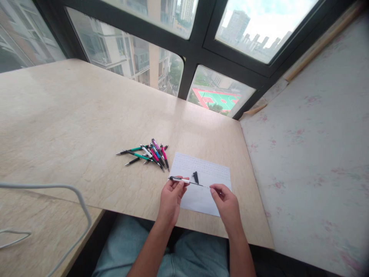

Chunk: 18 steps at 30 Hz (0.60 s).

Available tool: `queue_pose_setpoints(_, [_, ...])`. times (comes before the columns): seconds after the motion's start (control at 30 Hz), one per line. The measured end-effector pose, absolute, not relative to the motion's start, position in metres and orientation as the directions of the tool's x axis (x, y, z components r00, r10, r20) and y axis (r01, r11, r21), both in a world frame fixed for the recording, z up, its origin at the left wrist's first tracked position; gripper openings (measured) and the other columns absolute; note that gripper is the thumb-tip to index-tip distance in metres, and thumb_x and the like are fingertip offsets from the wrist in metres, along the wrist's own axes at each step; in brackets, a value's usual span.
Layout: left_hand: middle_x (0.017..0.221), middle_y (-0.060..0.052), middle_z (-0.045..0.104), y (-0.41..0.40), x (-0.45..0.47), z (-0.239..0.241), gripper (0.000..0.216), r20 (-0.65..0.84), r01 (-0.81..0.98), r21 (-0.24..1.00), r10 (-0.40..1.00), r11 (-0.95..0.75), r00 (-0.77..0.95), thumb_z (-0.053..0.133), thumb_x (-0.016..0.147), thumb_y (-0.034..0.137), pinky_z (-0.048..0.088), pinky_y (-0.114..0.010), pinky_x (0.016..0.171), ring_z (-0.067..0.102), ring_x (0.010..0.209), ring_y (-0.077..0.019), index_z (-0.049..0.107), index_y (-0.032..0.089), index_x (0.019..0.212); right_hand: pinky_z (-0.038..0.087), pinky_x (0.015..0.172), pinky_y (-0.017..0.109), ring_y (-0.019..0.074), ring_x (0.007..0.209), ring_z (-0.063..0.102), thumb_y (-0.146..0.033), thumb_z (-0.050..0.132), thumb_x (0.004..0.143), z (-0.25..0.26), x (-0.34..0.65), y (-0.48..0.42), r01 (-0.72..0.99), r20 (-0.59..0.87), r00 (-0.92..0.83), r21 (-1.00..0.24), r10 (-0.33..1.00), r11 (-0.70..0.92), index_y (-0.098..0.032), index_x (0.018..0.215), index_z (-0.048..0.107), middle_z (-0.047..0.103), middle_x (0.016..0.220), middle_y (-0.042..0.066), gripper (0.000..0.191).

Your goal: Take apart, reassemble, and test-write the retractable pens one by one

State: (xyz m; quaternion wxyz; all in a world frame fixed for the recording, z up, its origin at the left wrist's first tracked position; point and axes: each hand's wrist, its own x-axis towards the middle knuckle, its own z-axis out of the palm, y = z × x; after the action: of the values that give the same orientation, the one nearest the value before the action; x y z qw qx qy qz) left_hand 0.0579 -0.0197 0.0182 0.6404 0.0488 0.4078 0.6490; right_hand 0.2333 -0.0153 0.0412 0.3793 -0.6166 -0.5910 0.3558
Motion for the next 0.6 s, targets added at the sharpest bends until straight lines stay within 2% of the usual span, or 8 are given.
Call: queue_pose_setpoints(0.6, [0.097,-0.008,0.073,-0.019,0.06,0.014,0.026,-0.466,-0.792,0.585,0.871,0.174,-0.153,0.078,0.072,0.021,0.049,-0.021,0.074,0.066,0.082,-0.012,0.066,0.014,0.093,0.05,0.076,0.033,0.0209,0.085,0.064,-0.033,0.059,0.086,0.045,0.228,-0.015,0.465,0.026,0.027,-0.885,0.999,0.01,-0.02,0.089,0.069,0.07,0.091,0.006,0.017])
